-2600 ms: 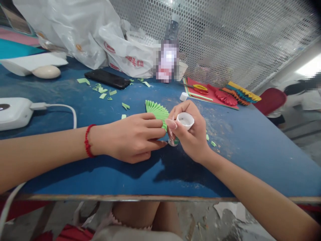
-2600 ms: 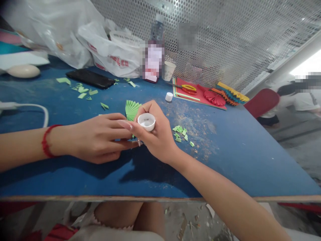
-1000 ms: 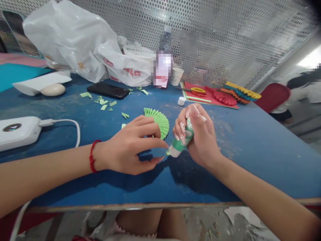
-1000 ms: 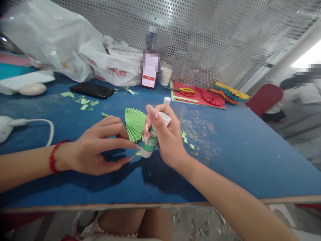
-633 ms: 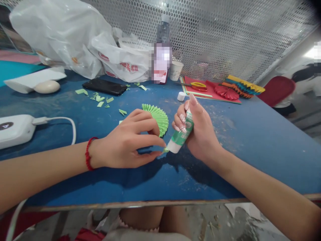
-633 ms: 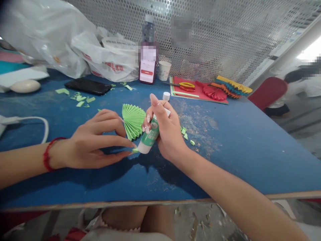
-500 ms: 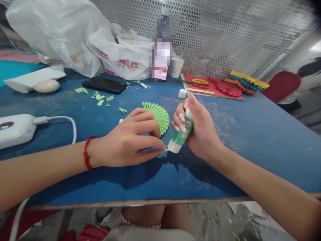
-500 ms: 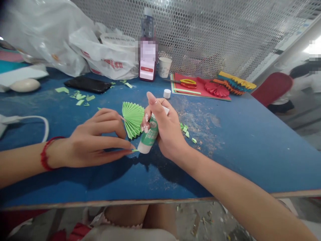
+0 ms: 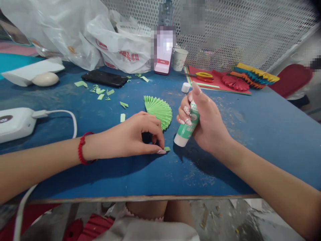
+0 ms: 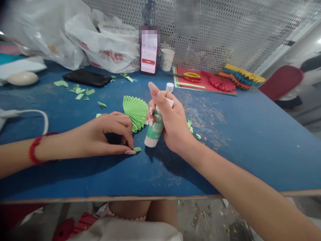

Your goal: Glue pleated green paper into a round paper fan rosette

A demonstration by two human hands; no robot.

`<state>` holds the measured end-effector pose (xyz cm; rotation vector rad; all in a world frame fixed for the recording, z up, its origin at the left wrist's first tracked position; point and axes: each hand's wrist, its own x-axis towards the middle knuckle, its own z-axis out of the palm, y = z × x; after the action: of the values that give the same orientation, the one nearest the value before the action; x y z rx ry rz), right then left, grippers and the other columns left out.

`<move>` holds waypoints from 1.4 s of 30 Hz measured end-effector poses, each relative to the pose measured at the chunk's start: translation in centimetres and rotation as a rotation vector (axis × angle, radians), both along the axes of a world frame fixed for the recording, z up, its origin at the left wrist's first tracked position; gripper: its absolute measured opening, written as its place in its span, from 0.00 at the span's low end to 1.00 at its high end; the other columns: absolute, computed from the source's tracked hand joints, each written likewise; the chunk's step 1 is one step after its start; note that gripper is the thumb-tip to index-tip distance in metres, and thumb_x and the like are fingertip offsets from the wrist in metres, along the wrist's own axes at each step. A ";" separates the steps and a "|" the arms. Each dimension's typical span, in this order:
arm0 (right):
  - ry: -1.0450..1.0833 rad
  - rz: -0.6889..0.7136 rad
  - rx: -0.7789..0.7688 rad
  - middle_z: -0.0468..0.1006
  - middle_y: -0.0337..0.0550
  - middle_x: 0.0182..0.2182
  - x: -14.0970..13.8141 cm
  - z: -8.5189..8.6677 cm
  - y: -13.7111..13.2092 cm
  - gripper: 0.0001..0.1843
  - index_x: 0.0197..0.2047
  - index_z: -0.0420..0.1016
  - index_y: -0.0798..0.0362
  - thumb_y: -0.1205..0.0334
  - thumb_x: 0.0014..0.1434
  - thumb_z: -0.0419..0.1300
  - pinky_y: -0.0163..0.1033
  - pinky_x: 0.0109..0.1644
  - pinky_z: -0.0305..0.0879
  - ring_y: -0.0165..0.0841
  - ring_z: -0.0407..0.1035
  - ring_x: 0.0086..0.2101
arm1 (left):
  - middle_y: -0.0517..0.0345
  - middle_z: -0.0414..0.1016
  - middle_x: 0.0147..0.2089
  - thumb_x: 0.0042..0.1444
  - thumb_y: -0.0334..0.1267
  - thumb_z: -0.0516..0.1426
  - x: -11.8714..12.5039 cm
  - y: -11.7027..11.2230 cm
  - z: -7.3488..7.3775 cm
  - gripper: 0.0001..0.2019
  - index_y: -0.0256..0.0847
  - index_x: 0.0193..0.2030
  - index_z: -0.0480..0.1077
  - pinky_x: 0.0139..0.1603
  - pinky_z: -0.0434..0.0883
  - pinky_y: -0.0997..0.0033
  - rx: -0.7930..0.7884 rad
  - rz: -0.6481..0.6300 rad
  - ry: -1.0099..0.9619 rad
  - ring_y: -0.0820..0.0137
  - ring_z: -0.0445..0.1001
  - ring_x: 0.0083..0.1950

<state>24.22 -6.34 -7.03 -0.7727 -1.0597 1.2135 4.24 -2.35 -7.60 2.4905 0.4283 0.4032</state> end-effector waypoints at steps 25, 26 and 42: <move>-0.096 0.062 0.217 0.67 0.31 0.20 -0.7 0.1 -1.6 0.16 0.32 0.63 0.46 0.51 0.63 0.65 0.36 0.22 0.59 0.27 0.62 0.18 | 0.62 0.72 0.26 0.56 0.40 0.60 -0.4 0.4 1.2 0.12 0.41 0.23 0.71 0.39 0.61 0.66 0.110 0.186 0.133 0.72 0.68 0.30; -0.097 0.062 0.213 0.67 0.31 0.20 -0.7 0.1 -1.7 0.17 0.32 0.62 0.47 0.51 0.63 0.65 0.36 0.22 0.59 0.27 0.62 0.19 | 0.62 0.71 0.26 0.55 0.40 0.61 -0.4 0.3 1.2 0.11 0.41 0.23 0.71 0.39 0.61 0.66 0.124 0.198 0.147 0.72 0.68 0.30; -0.173 0.079 0.322 0.63 0.29 0.16 -5.4 1.7 -2.0 0.20 0.26 0.60 0.49 0.59 0.58 0.69 0.34 0.16 0.49 0.24 0.56 0.14 | 0.62 0.71 0.24 0.49 0.38 0.55 -1.1 1.8 1.1 0.08 0.38 0.23 0.68 0.34 0.62 0.72 -0.083 0.244 0.214 0.74 0.66 0.27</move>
<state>18.81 -8.37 -5.32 -0.5966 -1.3995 1.0204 3.17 -0.55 -6.50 2.4154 0.8235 0.2084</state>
